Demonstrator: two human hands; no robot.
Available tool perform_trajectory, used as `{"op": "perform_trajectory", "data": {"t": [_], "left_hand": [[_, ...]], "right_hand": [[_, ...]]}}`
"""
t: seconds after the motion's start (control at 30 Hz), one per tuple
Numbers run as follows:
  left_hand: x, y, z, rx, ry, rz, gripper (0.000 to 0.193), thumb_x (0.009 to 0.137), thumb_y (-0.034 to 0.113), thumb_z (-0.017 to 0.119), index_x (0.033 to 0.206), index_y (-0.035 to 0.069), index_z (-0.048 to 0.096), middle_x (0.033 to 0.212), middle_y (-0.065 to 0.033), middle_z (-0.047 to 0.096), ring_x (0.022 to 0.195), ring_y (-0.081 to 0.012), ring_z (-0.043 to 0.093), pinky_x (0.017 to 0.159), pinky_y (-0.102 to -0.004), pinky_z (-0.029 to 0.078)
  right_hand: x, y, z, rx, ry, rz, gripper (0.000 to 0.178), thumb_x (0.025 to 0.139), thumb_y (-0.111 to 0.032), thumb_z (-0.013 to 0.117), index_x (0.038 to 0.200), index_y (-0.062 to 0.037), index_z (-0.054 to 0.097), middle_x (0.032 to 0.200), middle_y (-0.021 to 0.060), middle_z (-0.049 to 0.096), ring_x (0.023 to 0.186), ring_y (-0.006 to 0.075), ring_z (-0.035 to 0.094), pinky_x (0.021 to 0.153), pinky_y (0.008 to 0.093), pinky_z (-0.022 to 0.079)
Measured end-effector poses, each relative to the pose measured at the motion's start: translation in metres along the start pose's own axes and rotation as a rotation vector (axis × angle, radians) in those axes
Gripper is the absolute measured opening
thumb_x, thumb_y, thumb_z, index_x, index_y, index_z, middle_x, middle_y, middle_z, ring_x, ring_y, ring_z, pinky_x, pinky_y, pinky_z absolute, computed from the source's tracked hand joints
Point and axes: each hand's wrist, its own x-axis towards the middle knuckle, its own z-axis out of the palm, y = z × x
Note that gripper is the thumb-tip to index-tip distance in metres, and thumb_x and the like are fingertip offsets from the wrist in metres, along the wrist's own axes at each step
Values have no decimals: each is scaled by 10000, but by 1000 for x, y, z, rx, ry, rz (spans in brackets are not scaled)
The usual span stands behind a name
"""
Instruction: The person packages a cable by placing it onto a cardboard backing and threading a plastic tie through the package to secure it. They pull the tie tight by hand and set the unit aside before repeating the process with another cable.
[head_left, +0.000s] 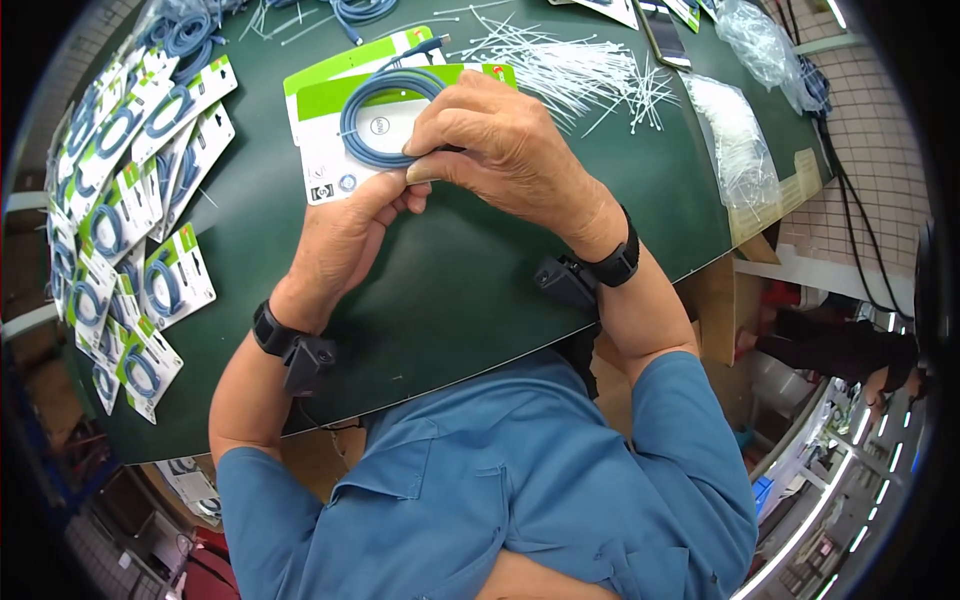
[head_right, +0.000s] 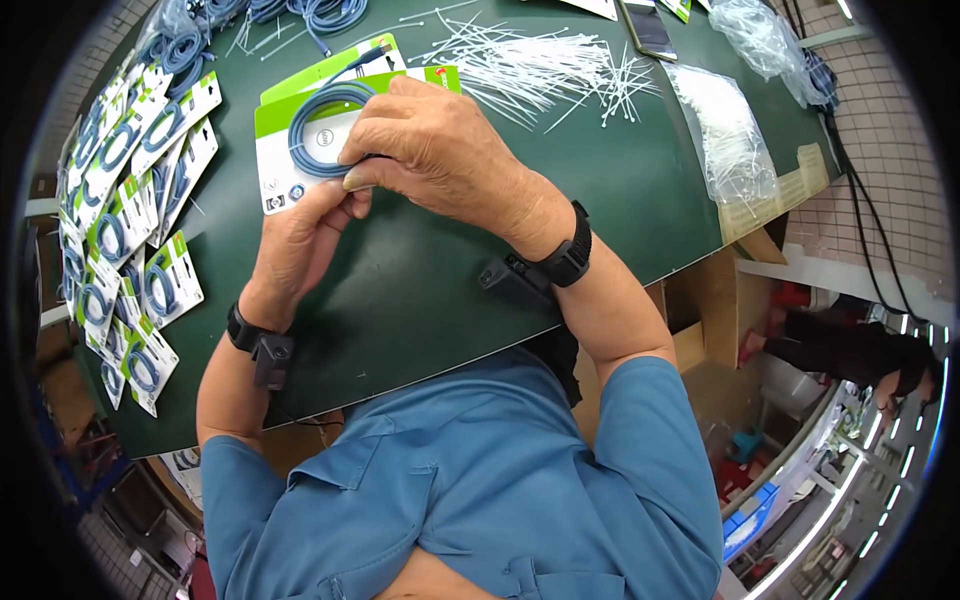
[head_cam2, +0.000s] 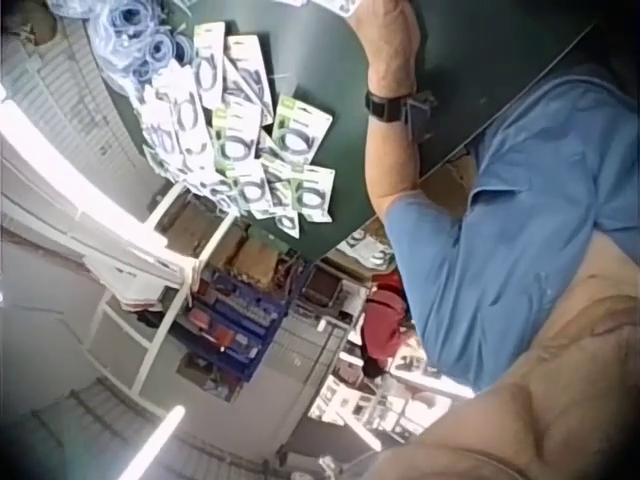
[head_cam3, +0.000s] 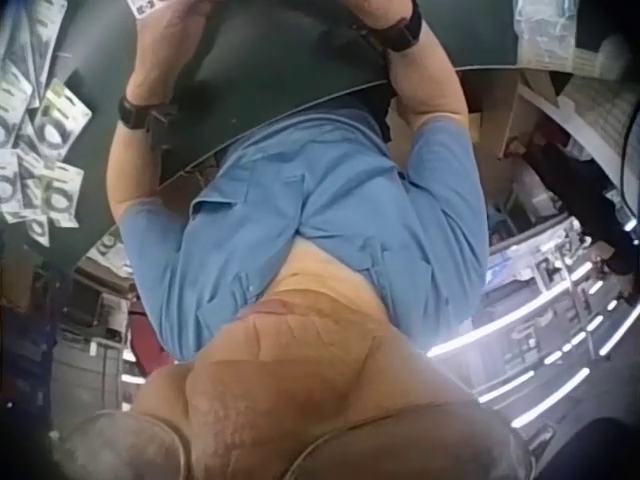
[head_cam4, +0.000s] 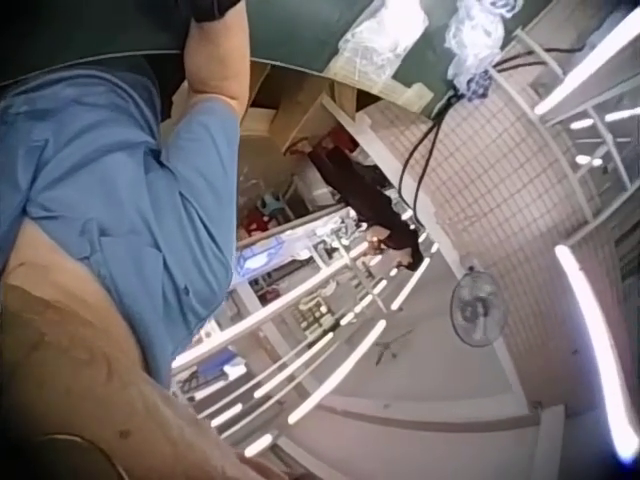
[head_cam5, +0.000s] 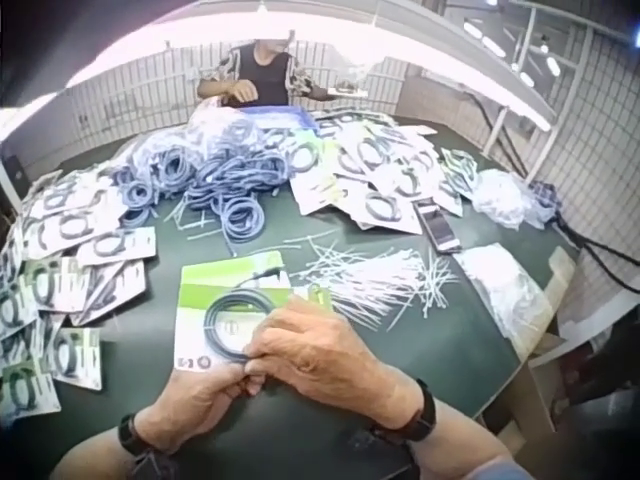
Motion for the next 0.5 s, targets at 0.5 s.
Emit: {"op": "perform_trajectory", "data": {"t": [0.5], "left_hand": [[0,2,0,231,193,85,252,1015,213,646,1145,-3,647,950,-63,688,676,-120,637,496,-240,463]], "right_hand": [[-6,2,36,239,44,60,227,743,-52,916,920,-33,775,895,32,715,730,109,663,649,237,551]]}}
